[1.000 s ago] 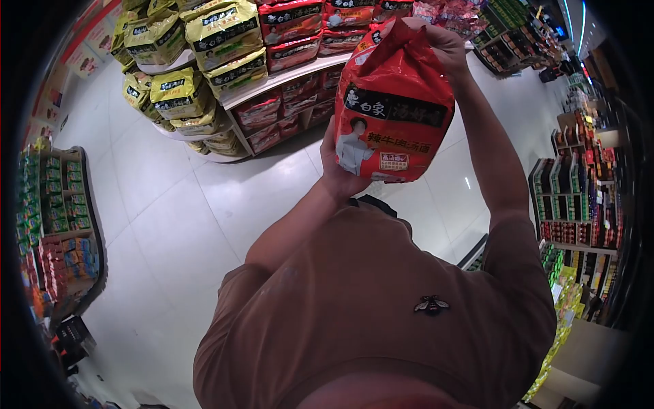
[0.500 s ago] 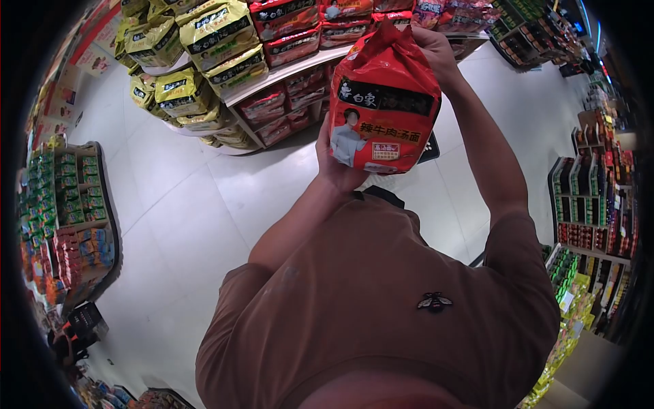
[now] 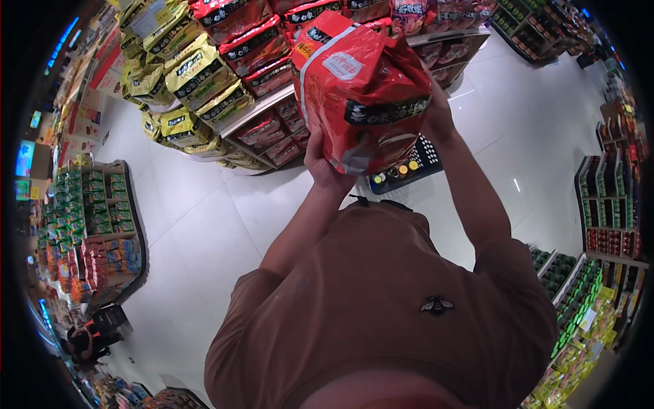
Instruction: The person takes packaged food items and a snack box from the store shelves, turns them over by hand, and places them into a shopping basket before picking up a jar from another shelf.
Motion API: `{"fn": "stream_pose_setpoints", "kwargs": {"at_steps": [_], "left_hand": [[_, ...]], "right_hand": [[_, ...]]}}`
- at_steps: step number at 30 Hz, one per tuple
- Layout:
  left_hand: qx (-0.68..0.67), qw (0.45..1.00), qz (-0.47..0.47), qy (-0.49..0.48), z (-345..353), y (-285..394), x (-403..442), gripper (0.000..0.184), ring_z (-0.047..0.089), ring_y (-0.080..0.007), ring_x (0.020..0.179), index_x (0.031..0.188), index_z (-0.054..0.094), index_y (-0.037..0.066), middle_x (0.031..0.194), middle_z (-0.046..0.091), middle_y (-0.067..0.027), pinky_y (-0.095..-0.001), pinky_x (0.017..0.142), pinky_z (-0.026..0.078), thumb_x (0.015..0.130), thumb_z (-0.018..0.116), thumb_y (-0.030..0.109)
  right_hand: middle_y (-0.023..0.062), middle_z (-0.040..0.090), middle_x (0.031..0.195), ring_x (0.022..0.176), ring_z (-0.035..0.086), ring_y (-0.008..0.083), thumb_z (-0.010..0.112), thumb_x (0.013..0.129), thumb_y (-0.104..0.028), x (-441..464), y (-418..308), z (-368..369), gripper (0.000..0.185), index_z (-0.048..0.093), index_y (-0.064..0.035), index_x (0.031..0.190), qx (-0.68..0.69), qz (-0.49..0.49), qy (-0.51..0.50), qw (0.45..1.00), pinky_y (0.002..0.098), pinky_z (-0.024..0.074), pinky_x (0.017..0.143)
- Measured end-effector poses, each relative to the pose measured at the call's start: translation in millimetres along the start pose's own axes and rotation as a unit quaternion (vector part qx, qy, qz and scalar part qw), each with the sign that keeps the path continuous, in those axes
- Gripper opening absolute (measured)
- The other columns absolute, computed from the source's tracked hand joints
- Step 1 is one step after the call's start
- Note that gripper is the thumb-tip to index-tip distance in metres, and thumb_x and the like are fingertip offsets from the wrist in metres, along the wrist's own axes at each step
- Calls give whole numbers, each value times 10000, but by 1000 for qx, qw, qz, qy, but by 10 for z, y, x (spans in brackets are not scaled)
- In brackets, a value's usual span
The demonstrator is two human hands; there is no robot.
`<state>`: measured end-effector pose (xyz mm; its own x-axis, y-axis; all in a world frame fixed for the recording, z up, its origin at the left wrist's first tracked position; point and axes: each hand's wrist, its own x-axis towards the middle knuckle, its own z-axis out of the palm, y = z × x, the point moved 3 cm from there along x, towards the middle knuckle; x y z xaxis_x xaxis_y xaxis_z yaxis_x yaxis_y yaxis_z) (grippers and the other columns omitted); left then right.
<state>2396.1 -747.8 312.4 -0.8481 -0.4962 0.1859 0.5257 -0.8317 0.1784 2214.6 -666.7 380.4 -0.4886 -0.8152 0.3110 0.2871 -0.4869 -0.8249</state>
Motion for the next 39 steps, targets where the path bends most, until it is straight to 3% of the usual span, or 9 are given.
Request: {"fn": "stream_pose_setpoints", "kwargs": {"at_steps": [5, 8, 9, 10, 11, 14, 18, 31, 39], "left_hand": [[172, 979, 78, 82, 131, -351, 95, 675, 517, -324, 1278, 1451, 360, 64, 1386, 522, -143, -492, 1102, 407, 878, 635, 294], [269, 955, 105, 72, 227, -576, 107, 693, 478, -309, 1319, 1465, 324, 56, 1446, 460, -136, -471, 1108, 401, 874, 631, 247], [302, 945, 106, 70, 251, -642, 106, 701, 471, -305, 1324, 1470, 310, 56, 1451, 451, -134, -464, 1107, 401, 875, 630, 242], [333, 934, 107, 68, 263, -698, 90, 710, 464, -302, 1329, 1476, 296, 56, 1457, 443, -131, -457, 1105, 401, 876, 630, 236], [364, 925, 90, 70, 273, -750, 69, 815, 381, -293, 1390, 1524, 189, 103, 1508, 361, -120, -463, 1134, 350, 860, 642, 237], [326, 940, 82, 58, 484, -880, 34, 1065, 278, -285, 1441, 1546, 39, 174, 1563, 224, -88, -476, 1172, 276, 791, 784, 266], [360, 930, 65, 29, 531, -870, 16, 1166, 176, -272, 1484, 1562, -104, 235, 1608, 114, -56, -500, 1189, 222, 800, 774, 317], [471, 864, 56, 170, 173, -542, -251, 824, 449, -232, 1310, 1491, 280, 28, 1433, 439, -103, -392, 1105, 367, 817, 752, 90], [567, 799, 76, 183, 125, -465, -252, 1079, 425, -238, 1343, 1493, 280, 12, 1454, 424, -107, -403, 1125, 338, 721, 839, 519]], "right_hand": [[154, 421, 1496, 1344, 465, 314, 279, 1039, -533, -615, 256, -333, 639, 296, -114, 1520, 348, 56, -17, 936, 490, 396, 1106], [149, 470, 1452, 1327, 484, 281, 419, 1019, -495, -800, 421, -682, 596, 371, -101, 1463, 373, -3, 14, 928, 483, 425, 1084], [140, 483, 1438, 1310, 496, 271, 494, 1000, -446, -880, 426, -829, 565, 397, -98, 1433, -36, -97, 43, 994, 465, 432, 1077], [130, 496, 1425, 1293, 508, 262, 569, 980, -398, -973, 433, -976, 541, 422, -95, 1404, -436, -150, 145, 876, 446, 439, 1069], [124, 489, 1430, 1276, 519, 276, 552, 986, -402, -1009, 391, -1000, 551, 405, -97, 1420, -433, -166, 145, 874, 451, 422, 1080], [141, 521, 1395, 1240, 545, 306, 482, 978, -500, -1010, 433, -1131, 606, 424, -80, 1411, 47, -83, 131, 987, 473, 431, 1065], [144, 528, 1389, 1256, 537, 308, 359, 979, -593, -983, 483, -1226, 667, 457, -81, 1395, 482, -18, 10, 876, 487, 432, 1064], [154, 582, 1321, 1190, 590, 322, 394, 981, -495, -1153, 958, -1181, 569, 538, -66, 1326, 456, 141, 176, 861, 489, 476, 1024], [165, 588, 1311, 1173, 602, 329, 397, 970, -515, -1174, 1069, -1232, 600, 538, -55, 1329, 469, 227, 184, 834, 489, 491, 1009]]}}
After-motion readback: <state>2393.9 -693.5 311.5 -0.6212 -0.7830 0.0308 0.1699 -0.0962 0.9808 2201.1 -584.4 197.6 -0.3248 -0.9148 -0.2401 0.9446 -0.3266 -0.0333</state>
